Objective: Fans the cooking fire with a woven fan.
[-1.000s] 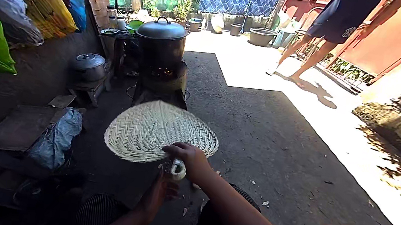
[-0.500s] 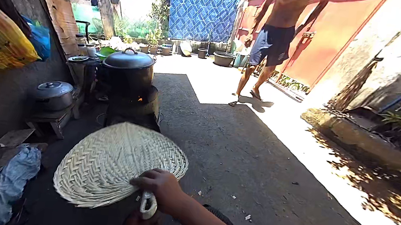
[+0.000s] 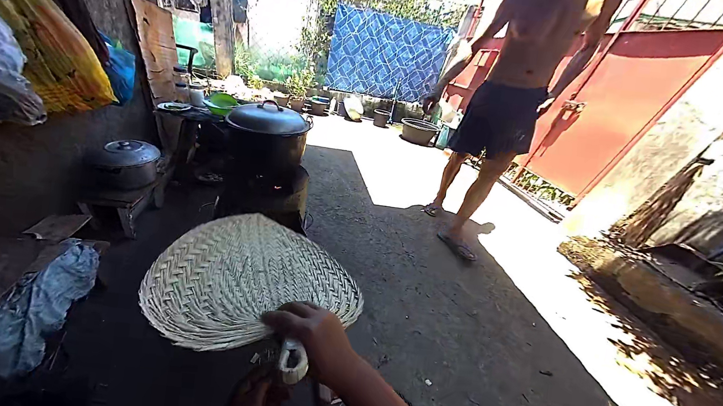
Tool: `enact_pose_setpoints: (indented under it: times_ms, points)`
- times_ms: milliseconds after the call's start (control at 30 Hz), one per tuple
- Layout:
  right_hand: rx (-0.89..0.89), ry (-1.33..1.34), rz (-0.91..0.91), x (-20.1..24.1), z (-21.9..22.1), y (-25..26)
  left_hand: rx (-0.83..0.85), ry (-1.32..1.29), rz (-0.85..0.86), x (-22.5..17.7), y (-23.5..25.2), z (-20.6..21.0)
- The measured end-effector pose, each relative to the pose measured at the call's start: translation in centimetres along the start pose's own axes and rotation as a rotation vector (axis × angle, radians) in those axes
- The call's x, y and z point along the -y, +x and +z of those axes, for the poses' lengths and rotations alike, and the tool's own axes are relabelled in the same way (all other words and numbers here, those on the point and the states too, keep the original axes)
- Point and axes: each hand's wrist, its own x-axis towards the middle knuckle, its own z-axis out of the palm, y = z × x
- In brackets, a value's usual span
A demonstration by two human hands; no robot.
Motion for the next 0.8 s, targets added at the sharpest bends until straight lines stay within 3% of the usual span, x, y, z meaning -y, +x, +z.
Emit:
enact_pose_setpoints:
  times_ms: [67, 167, 200, 300, 433, 567, 700, 800]
  points:
    - [0.107, 0.051, 0.068, 0.5, -1.3, 0.8, 0.028, 0.03, 0.012, 0.0, 0.1, -0.5]
    - [-0.045, -0.027, 0.085, 0.4, -0.9, 1.8, 0.015, 0.027, 0.003, -0.1, 0.2, -1.3]
    - [-0.015, -0.016, 0.098, 0.5, -1.0, 2.1, -0.007, 0.029, -0.005, -0.2, 0.0, -1.4]
    - [0.287, 0.107, 0.183, 1.0, -3.4, 3.8, -0.053, 0.104, 0.044, -0.5, -0.3, -1.8]
    - [-0.013, 0.007, 0.147, 0.7, -1.2, 3.3, -0.11, 0.101, 0.127, -0.6, -0.4, -2.0]
    - [0.2, 0.092, 0.108, 0.4, -0.7, 1.9, -0.111, 0.06, 0.072, -0.6, -0.4, -1.8]
    - [-0.131, -0.04, 0.032, -0.5, 1.3, 0.6, -0.11, -0.04, -0.056, -0.7, -0.2, -1.3]
    - [0.179, 0.088, 0.068, -0.5, -0.8, 0.7, -0.097, -0.044, -0.071, -0.6, 0.1, -0.8]
